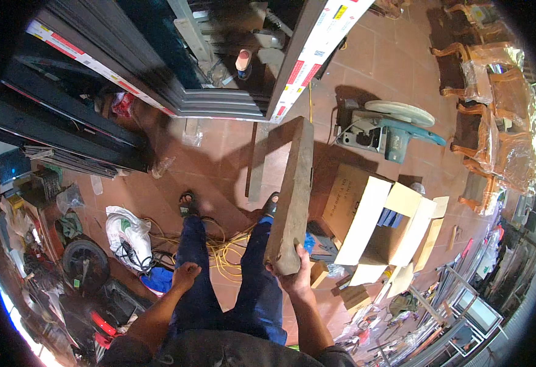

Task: The person assembles a rectangular window frame by aligning metal profiles and securing them with a cordless drill. They then move the frame aside and measure another metal profile with a tape measure.

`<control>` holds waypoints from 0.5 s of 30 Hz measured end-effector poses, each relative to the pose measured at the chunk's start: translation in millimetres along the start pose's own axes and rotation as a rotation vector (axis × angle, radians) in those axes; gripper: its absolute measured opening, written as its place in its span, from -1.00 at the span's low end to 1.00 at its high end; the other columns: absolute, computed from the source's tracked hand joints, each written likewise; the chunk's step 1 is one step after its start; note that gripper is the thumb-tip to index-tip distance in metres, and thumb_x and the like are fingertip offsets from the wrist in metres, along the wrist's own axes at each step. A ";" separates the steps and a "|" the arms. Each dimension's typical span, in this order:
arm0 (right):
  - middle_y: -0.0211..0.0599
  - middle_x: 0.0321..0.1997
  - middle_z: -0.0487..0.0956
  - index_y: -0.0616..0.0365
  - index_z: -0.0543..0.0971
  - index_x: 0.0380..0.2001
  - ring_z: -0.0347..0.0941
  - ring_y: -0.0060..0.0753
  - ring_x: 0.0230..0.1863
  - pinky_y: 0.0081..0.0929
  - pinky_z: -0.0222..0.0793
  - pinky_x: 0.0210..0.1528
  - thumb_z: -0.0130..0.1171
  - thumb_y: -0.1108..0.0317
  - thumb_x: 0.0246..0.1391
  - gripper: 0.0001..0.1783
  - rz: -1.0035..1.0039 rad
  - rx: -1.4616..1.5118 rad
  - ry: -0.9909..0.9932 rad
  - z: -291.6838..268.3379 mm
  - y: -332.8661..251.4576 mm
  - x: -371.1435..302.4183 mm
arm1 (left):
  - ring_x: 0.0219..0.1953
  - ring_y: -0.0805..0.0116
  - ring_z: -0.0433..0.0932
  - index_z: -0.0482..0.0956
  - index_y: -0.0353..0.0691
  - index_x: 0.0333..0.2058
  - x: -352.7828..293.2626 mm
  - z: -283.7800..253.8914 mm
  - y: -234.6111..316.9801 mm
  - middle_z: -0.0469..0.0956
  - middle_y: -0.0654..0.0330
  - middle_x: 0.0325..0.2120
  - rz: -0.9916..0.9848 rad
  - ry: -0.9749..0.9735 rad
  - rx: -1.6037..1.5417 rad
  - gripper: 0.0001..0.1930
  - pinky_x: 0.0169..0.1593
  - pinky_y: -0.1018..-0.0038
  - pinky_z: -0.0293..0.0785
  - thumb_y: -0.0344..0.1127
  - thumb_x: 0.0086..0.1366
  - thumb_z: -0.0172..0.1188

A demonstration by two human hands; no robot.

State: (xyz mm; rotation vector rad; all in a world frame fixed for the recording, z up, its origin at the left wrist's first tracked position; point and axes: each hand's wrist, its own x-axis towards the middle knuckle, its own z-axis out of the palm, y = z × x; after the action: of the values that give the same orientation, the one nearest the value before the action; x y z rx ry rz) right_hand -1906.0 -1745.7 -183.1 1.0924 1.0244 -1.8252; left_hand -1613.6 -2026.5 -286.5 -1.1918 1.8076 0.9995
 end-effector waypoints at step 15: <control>-0.17 -0.22 0.67 0.13 0.57 0.02 0.60 -0.15 -0.40 -0.28 0.51 -0.52 0.18 -0.46 0.07 -0.16 0.118 -0.106 -0.192 0.5 -97.4 4.8 | -0.31 0.38 0.69 0.70 -0.14 -0.04 -69.6 31.3 163.9 0.73 0.25 -0.25 0.138 -0.071 -0.445 -0.66 -0.20 0.40 0.62 -0.02 0.40 0.33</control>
State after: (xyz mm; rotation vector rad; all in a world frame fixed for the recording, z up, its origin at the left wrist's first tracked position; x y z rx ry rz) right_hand -1994.2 -1709.2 -163.2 0.8772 0.9132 -1.7231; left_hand -1742.4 -1929.6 -204.7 -1.2789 1.6777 1.5628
